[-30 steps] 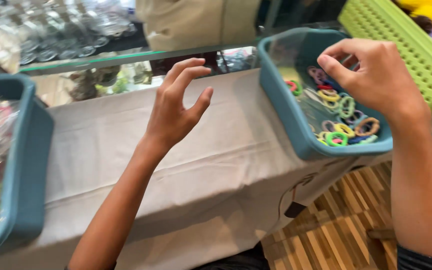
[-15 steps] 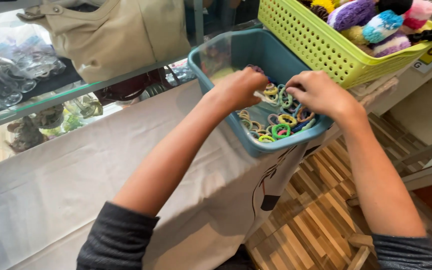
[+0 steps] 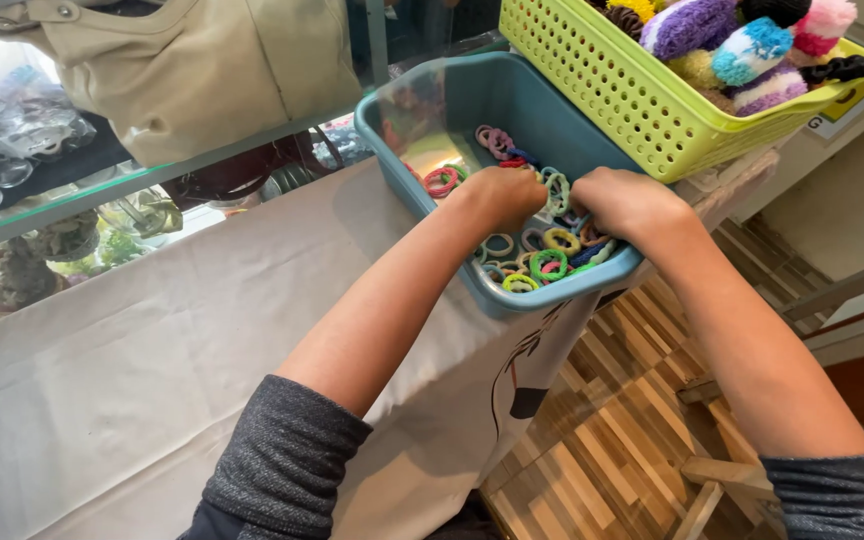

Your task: Sorting and packaging colorful hair ties into small plastic bags.

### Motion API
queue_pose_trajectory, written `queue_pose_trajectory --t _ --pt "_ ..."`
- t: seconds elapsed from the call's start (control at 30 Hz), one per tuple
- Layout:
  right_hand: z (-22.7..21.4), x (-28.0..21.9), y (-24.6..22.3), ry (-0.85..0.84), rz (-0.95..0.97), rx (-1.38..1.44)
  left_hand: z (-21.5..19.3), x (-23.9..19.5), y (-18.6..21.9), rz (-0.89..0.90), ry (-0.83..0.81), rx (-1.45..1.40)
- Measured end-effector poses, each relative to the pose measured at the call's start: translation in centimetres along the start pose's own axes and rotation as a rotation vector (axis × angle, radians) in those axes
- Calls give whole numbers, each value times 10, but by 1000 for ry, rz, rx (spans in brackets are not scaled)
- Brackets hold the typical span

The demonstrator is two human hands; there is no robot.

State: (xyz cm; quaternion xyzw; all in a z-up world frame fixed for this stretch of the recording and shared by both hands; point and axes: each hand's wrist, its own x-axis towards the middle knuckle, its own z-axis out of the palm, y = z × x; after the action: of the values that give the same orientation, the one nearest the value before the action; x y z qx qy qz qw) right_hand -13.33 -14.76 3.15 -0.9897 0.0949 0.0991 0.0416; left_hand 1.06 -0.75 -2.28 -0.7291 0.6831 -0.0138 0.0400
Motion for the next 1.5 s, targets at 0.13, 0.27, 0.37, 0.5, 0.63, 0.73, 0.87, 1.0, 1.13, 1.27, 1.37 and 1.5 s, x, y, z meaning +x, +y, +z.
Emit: queue_pose_trajectory --t 0.13,0.27,0.37,0.5,0.63,0.73,0.87,1.0,1.13,1.27,1.37,1.5 --pt "-11 -4 -10 2 5 -186 -25 -18 -5 -47 235 -103" --pt "-36 -22 -33 69 13 -242 -43 -33 -21 -114 528 -147" --pt "-49 -31 -34 358 -211 -209 -70 -59 -28 -130 613 -300" --pt "-73 -40 -47 424 -180 -117 -85 -88 -43 22 647 -596" --pt "-78 -45 -57 587 -203 16 -84 -114 -53 -9 746 -958" --pt "-83 -52 -79 633 -232 239 -93 -140 -53 -80 774 -1164" --pt "-85 -54 -103 654 -223 494 -96 -166 -53 -128 889 -1360" --pt "-84 -51 -115 720 -337 346 -107 -191 -45 -141 980 -1356" --pt "-90 -60 -148 713 -442 353 -117 -222 -27 -39 1063 -1324" --pt "-93 -77 -179 779 -516 351 -119 -255 -5 -27 1156 -1293" --pt "-91 -92 -200 819 -567 413 -119 -284 16 -89 1228 -1239" --pt "-86 -108 -225 779 -604 588 -113 -318 34 -164 1295 -1257"
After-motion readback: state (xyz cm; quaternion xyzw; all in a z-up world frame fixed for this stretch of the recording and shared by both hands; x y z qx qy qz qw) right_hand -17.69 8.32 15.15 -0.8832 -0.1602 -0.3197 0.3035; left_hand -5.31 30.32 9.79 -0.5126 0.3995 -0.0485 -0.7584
